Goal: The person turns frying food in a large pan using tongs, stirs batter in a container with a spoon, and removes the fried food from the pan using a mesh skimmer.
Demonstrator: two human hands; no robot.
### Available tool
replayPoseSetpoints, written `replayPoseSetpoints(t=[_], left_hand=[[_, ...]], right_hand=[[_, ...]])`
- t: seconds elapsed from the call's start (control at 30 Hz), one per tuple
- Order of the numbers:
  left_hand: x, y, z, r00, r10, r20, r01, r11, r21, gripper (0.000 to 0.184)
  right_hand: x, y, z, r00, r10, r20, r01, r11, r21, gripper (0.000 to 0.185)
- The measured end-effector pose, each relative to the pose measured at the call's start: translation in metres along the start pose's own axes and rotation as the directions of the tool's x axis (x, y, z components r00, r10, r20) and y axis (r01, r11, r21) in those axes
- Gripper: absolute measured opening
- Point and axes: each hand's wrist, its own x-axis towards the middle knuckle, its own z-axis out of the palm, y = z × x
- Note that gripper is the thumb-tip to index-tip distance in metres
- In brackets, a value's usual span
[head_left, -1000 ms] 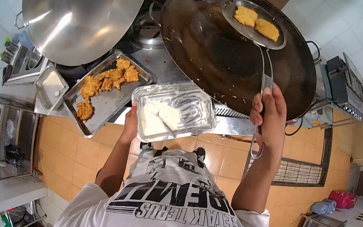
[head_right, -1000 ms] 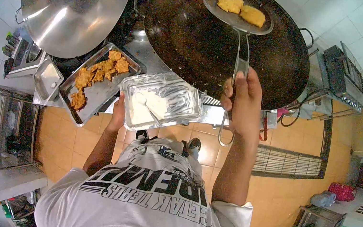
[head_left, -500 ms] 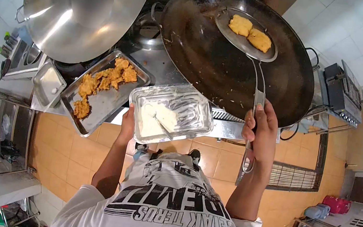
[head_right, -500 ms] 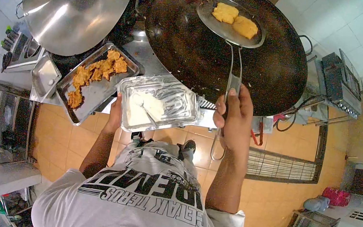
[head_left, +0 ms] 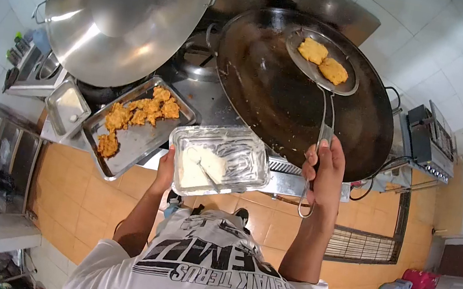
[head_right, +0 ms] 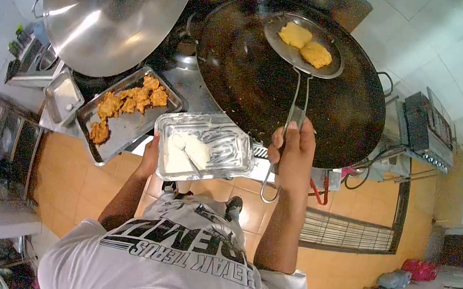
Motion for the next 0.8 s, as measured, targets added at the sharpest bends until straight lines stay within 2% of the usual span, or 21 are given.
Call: replayPoseSetpoints(t=[0.1, 0.17, 0.33, 0.37, 0.43, 0.47, 0.5, 0.53, 0.57, 0.6, 0.63, 0.67, 0.77, 0.8], left_hand=[[-0.003, 0.009, 0.010, 0.999, 0.013, -0.048, -0.013, 1.000, 0.009, 0.052], [-0.010, 0.014, 0.008, 0.999, -0.027, 0.036, 0.026, 1.000, 0.012, 0.055], [0.000, 0.006, 0.006, 0.995, 0.043, -0.088, -0.032, 0.991, 0.129, 0.057], [-0.005, 0.007, 0.004, 1.000, 0.002, 0.006, -0.003, 0.998, 0.068, 0.058], [-0.009, 0.015, 0.005, 0.999, -0.027, 0.047, 0.023, 0.995, 0.094, 0.060], [-0.005, 0.012, 0.002, 1.000, 0.001, -0.008, 0.000, 0.992, 0.127, 0.060], [-0.001, 0.010, 0.004, 0.998, 0.034, -0.059, -0.024, 0.987, 0.161, 0.060], [0.002, 0.005, 0.007, 0.992, 0.104, -0.074, -0.094, 0.988, 0.121, 0.061], [0.008, 0.002, 0.005, 0.997, 0.073, -0.037, -0.069, 0.993, 0.095, 0.061], [0.001, 0.007, 0.006, 1.000, 0.023, -0.005, -0.022, 0.997, 0.074, 0.060], [-0.006, 0.008, 0.003, 0.999, -0.026, 0.024, 0.025, 0.998, 0.056, 0.060], [0.000, 0.000, -0.002, 0.999, -0.025, 0.037, 0.024, 0.999, 0.039, 0.060], [-0.001, 0.008, 0.005, 0.995, 0.060, -0.080, -0.045, 0.984, 0.175, 0.059], [-0.003, 0.007, 0.006, 0.997, 0.045, -0.058, -0.039, 0.994, 0.097, 0.059]], right_hand=[[0.006, -0.006, 0.001, 1.000, -0.004, 0.014, 0.004, 0.999, 0.034, 0.010], [0.016, -0.011, 0.000, 0.999, -0.020, 0.035, 0.020, 1.000, 0.004, 0.013], [0.003, -0.009, 0.000, 1.000, 0.006, 0.030, -0.007, 1.000, 0.011, 0.010], [0.004, -0.008, -0.003, 1.000, -0.002, 0.029, 0.002, 1.000, 0.019, 0.010], [0.010, -0.014, 0.005, 0.998, -0.042, 0.054, 0.040, 0.998, 0.045, 0.011], [-0.003, -0.017, 0.008, 1.000, 0.005, 0.015, -0.005, 0.999, 0.032, 0.010], [-0.003, -0.015, 0.009, 0.999, -0.019, 0.030, 0.018, 0.999, 0.036, 0.010], [0.000, -0.011, 0.008, 0.998, -0.041, 0.044, 0.039, 0.999, 0.036, 0.010], [0.000, -0.008, 0.005, 0.997, -0.052, 0.052, 0.051, 0.998, 0.031, 0.010], [0.007, -0.013, 0.006, 0.998, -0.045, 0.033, 0.047, 0.996, -0.073, 0.010], [0.013, -0.014, 0.007, 0.999, -0.028, 0.023, 0.026, 0.997, 0.068, 0.010], [0.004, -0.021, 0.008, 0.999, -0.020, 0.041, 0.018, 0.999, 0.050, 0.009], [0.000, -0.021, 0.007, 0.998, -0.029, 0.055, 0.028, 0.999, 0.029, 0.009], [0.000, -0.019, 0.006, 0.999, -0.027, 0.043, 0.027, 0.999, 0.019, 0.009]])
